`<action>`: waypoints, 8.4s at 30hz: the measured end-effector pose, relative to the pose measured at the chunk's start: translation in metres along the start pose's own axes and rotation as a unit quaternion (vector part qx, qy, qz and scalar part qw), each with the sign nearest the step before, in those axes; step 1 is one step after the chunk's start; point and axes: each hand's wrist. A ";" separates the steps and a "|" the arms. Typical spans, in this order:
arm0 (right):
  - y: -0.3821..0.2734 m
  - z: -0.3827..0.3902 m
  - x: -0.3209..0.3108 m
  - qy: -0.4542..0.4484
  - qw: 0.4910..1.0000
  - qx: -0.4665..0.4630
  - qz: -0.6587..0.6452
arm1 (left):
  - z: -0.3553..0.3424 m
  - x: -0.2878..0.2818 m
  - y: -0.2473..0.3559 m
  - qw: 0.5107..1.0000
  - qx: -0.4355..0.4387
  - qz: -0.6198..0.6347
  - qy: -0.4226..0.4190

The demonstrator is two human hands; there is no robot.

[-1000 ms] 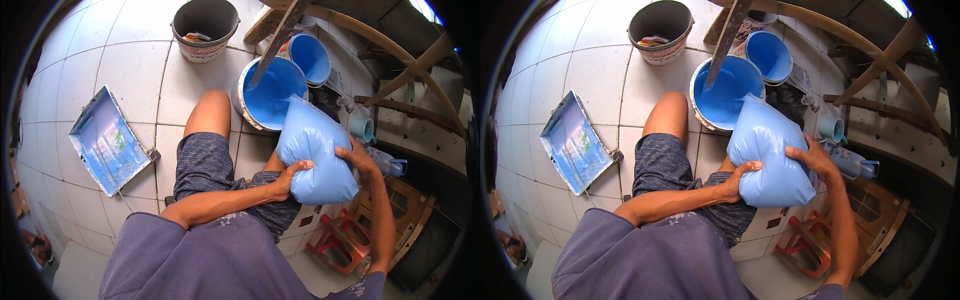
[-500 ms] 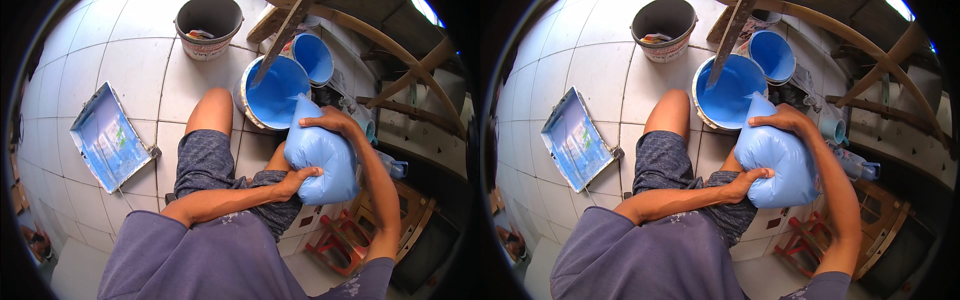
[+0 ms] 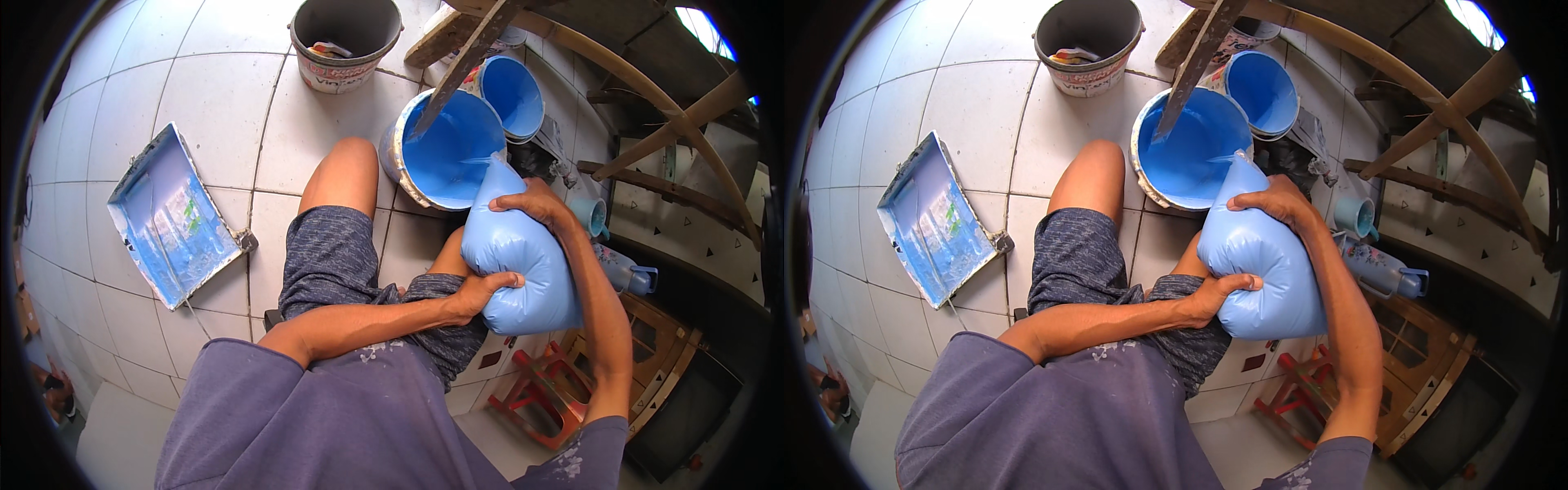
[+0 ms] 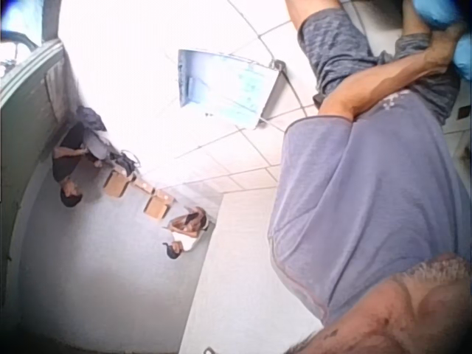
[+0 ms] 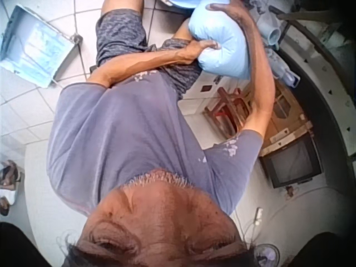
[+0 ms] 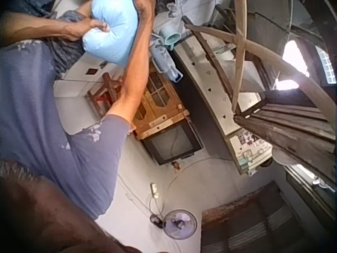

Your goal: The person ties a plastic bag containing blue paint and then uses a wooden stirrer to mix blue paint in a bucket.

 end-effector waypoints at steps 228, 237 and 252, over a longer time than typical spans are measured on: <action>-0.020 0.014 0.018 0.087 0.996 -0.006 0.007 | 0.000 -0.019 0.017 0.991 -0.098 0.049 -0.073; -0.015 0.005 0.020 0.109 0.993 -0.004 0.033 | -0.001 -0.021 0.013 0.993 -0.079 0.044 -0.078; -0.014 0.004 0.022 0.081 0.996 -0.035 0.009 | 0.000 -0.019 0.011 0.995 -0.060 0.035 -0.078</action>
Point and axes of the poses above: each hand's wrist, its own z-axis away from the middle knuckle, its own x-axis out of the palm, y = z × x, and after that the axes turned 8 degrees about y, right-handed
